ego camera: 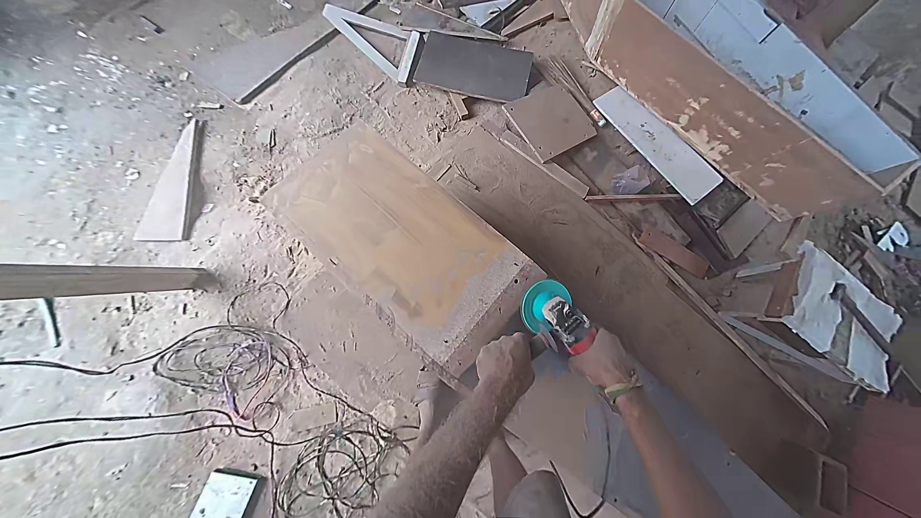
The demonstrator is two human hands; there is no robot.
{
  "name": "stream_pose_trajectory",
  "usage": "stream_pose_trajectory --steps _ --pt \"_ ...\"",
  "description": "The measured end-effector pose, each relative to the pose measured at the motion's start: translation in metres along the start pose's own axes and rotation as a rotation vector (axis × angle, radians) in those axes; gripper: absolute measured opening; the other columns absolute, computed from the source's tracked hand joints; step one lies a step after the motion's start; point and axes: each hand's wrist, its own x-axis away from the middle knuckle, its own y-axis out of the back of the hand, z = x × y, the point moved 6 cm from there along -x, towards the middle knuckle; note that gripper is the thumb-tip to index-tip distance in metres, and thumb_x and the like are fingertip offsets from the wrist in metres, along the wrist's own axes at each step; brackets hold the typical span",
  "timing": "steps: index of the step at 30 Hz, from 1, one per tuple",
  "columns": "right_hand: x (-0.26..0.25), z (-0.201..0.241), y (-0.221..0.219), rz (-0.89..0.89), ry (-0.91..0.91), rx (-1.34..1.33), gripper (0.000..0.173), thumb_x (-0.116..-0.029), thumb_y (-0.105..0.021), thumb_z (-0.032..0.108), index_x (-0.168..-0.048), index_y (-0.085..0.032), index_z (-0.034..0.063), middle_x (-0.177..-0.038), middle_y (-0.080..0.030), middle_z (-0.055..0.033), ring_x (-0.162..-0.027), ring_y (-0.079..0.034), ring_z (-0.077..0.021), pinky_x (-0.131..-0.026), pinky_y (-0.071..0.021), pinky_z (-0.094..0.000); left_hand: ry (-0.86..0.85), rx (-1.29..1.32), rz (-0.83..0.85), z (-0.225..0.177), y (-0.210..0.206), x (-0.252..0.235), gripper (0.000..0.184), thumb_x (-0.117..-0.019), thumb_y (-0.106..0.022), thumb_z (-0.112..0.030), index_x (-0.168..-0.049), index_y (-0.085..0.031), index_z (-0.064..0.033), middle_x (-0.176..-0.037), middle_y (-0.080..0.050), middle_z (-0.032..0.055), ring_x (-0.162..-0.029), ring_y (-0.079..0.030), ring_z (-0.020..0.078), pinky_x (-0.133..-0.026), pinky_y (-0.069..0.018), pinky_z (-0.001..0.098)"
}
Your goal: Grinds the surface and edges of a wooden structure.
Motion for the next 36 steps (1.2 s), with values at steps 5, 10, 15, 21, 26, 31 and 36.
stream_pose_trajectory --steps 5,10,15,21,26,31,36 --pt "0.007 0.076 0.04 0.019 0.076 0.212 0.064 -0.0631 -0.088 0.031 -0.115 -0.066 0.0 -0.11 -0.072 -0.0174 -0.106 -0.072 -0.0324 -0.088 -0.0589 -0.0536 -0.034 0.121 -0.02 0.035 0.033 -0.013 0.034 -0.0871 -0.067 -0.024 -0.117 -0.066 -0.007 -0.114 -0.072 0.0168 -0.107 -0.071 0.0362 -0.082 -0.0576 0.0615" --pt "0.009 0.141 0.067 0.02 0.182 0.317 0.065 -0.0659 -0.089 0.026 -0.119 -0.064 -0.0019 -0.117 -0.069 -0.0213 -0.11 -0.07 -0.0358 -0.09 -0.0575 -0.058 -0.051 0.259 -0.03 0.06 0.058 -0.021 0.032 -0.0892 -0.067 -0.024 -0.115 -0.065 -0.0037 -0.11 -0.071 0.019 -0.103 -0.071 0.0367 -0.082 -0.0572 0.0611" --pt "-0.015 0.194 0.087 0.023 0.231 0.376 0.048 -0.0736 -0.086 0.02 -0.11 -0.067 -0.0048 -0.111 -0.071 -0.0214 -0.106 -0.07 -0.0347 -0.088 -0.0569 -0.0569 -0.062 0.302 -0.07 0.073 0.098 -0.05 0.029 -0.0865 -0.07 -0.024 -0.107 -0.066 -0.0034 -0.099 -0.071 0.0161 -0.087 -0.072 0.0321 -0.076 -0.0578 0.0575" --pt "-0.014 0.188 0.096 0.043 0.236 0.395 0.052 -0.0763 -0.085 0.024 -0.115 -0.066 -0.0047 -0.118 -0.069 -0.0221 -0.113 -0.068 -0.035 -0.093 -0.0552 -0.0569 -0.052 0.308 -0.061 0.063 0.1 -0.05 0.028 -0.0868 -0.071 -0.02 -0.108 -0.065 -0.0026 -0.097 -0.071 0.0164 -0.083 -0.072 0.0305 -0.075 -0.0586 0.054" --pt "-0.004 0.121 0.09 0.04 0.155 0.343 0.067 -0.0678 -0.089 0.024 -0.121 -0.062 -0.0053 -0.12 -0.068 -0.0243 -0.114 -0.068 -0.0381 -0.092 -0.0566 -0.0583 -0.05 0.222 -0.019 0.023 0.062 -0.021 0.033 -0.0903 -0.066 -0.027 -0.114 -0.066 -0.0041 -0.112 -0.071 0.0187 -0.106 -0.07 0.0366 -0.083 -0.0568 0.0619" --pt "-0.002 0.083 0.063 0.047 0.147 0.277 0.065 -0.0671 -0.087 0.029 -0.119 -0.065 -0.0019 -0.116 -0.071 -0.0205 -0.11 -0.071 -0.035 -0.091 -0.058 -0.0559 0.017 0.142 -0.035 0.017 0.038 -0.011 0.034 -0.0875 -0.067 -0.027 -0.114 -0.068 -0.0064 -0.114 -0.072 0.0166 -0.108 -0.071 0.0347 -0.085 -0.0575 0.0596" --pt "-0.01 0.053 0.044 0.033 0.129 0.167 0.063 -0.0642 -0.088 0.03 -0.115 -0.066 -0.0004 -0.111 -0.072 -0.0177 -0.107 -0.072 -0.0325 -0.089 -0.0587 -0.0534 0.059 0.07 -0.039 0.007 0.028 -0.009 0.035 -0.0853 -0.068 -0.026 -0.116 -0.068 -0.009 -0.116 -0.072 0.0151 -0.108 -0.071 0.0346 -0.083 -0.0582 0.0604"
